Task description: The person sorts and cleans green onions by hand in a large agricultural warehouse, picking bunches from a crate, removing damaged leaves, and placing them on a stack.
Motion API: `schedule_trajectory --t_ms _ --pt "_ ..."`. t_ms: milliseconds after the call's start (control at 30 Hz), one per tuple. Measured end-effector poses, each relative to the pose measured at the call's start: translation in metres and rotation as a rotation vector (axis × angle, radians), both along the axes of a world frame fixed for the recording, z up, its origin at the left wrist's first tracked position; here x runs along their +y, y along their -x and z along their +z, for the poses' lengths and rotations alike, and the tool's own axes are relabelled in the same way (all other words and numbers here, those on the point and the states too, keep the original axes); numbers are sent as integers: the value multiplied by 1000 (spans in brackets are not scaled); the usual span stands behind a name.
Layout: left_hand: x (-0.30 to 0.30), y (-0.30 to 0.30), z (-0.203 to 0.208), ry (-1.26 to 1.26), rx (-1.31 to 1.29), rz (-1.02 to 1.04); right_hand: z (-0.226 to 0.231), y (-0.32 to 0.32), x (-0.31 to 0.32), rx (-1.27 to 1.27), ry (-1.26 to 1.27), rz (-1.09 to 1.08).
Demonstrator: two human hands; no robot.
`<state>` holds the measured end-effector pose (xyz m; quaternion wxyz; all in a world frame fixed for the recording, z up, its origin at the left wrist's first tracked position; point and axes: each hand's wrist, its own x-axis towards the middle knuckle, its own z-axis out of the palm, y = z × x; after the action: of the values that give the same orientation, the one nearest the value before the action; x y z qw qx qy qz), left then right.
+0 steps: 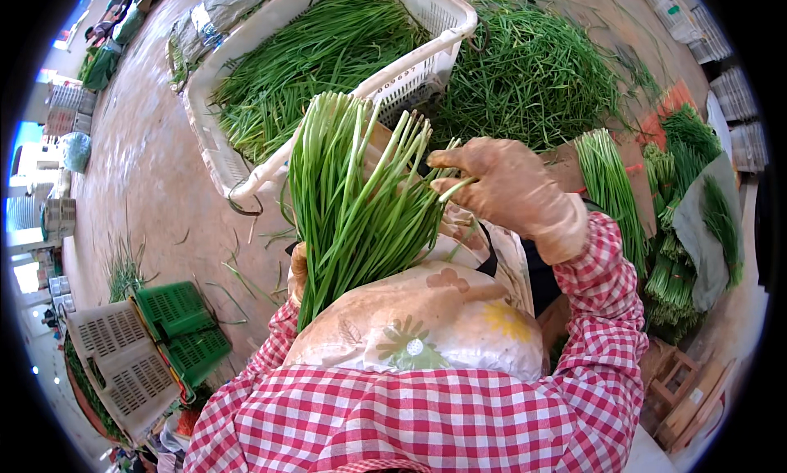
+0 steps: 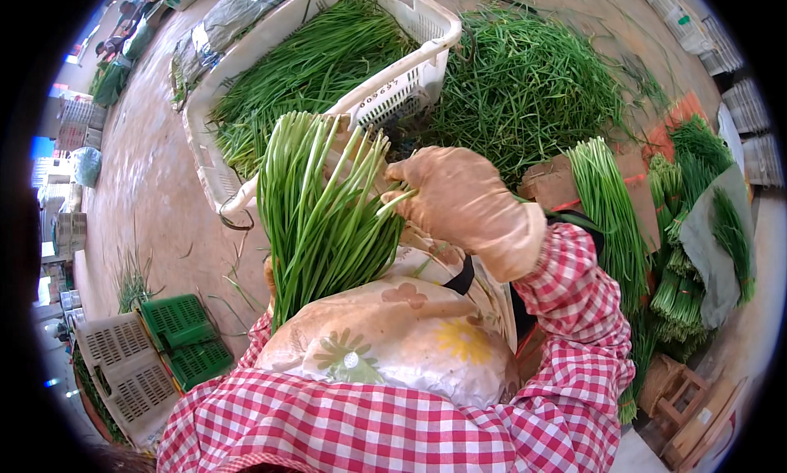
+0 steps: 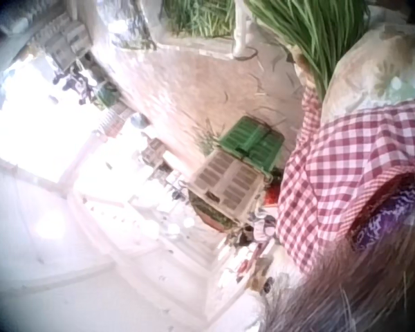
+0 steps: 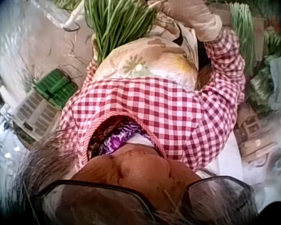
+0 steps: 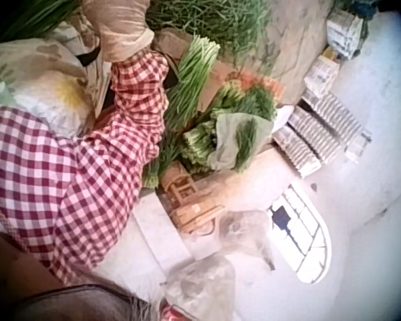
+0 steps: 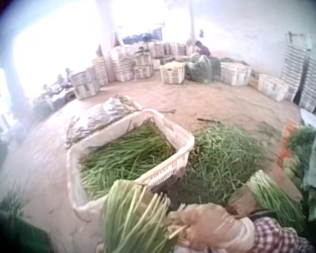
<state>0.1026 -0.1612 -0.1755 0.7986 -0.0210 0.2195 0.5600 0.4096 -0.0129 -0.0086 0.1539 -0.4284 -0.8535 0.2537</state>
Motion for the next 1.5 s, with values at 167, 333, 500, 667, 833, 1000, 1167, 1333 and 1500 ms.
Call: schedule_trajectory --t_ms 167,333,500,667,833,1000,1167,1333,1500 --pt "1 3 10 -21 77 -87 -7 9 1 -49 203 -74" --pt "2 -3 27 -8 173 -111 -15 16 6 -31 290 -61" --pt "17 -18 37 -42 171 -78 1 9 -18 202 193 84" --pt "9 -5 8 -45 139 -29 44 -23 -9 556 863 330" --pt "13 -9 26 -61 170 -52 29 -65 29 -2 -165 -410" --pt "7 -5 29 -66 228 -62 7 -46 16 4 261 -532" --pt "4 -6 36 -68 274 -78 -32 8 -37 661 818 -302" --pt "6 -8 35 -76 291 -94 -50 23 -41 679 572 -258" --pt "2 -6 39 -79 311 -86 -33 -1 -30 384 187 -189"
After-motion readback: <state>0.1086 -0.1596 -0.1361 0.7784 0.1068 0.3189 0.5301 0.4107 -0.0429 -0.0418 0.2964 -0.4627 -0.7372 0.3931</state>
